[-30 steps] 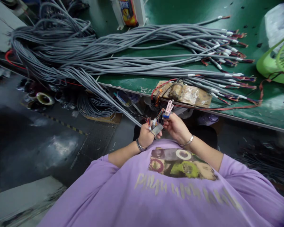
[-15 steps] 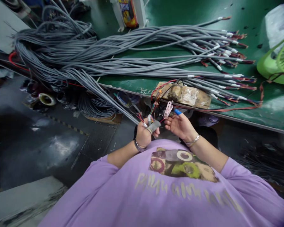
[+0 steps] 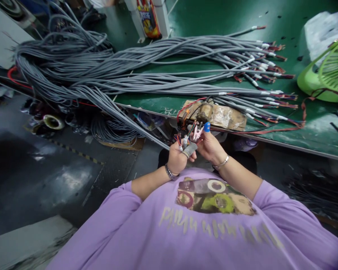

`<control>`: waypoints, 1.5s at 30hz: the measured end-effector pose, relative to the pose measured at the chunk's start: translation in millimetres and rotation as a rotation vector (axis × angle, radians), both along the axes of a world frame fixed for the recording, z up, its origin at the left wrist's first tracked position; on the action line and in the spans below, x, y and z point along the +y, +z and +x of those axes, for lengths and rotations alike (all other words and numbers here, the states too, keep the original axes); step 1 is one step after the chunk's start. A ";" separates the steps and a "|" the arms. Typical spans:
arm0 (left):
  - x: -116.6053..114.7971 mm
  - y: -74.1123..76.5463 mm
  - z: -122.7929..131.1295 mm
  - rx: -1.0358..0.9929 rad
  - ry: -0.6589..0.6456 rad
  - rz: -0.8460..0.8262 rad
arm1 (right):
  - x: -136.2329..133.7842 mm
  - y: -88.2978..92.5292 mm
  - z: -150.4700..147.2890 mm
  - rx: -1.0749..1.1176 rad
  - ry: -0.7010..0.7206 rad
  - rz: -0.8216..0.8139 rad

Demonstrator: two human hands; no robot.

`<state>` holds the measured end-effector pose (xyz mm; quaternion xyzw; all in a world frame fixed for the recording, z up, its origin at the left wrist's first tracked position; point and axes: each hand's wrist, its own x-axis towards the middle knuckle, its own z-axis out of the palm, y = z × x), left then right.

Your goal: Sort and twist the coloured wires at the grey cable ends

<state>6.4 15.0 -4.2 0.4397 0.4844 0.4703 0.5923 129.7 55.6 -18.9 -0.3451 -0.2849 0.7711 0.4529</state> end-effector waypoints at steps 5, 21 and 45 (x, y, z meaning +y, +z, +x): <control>-1.3 -0.8 -1.2 -0.012 -0.002 -0.020 | 2.6 6.7 -3.0 0.101 -0.073 -0.069; -18.7 1.9 -13.9 0.032 -0.019 -0.001 | -4.8 9.0 9.3 0.093 -0.060 -0.100; -3.4 -2.9 -2.0 0.021 0.057 0.000 | 7.1 -0.1 -1.8 0.339 -0.193 -0.185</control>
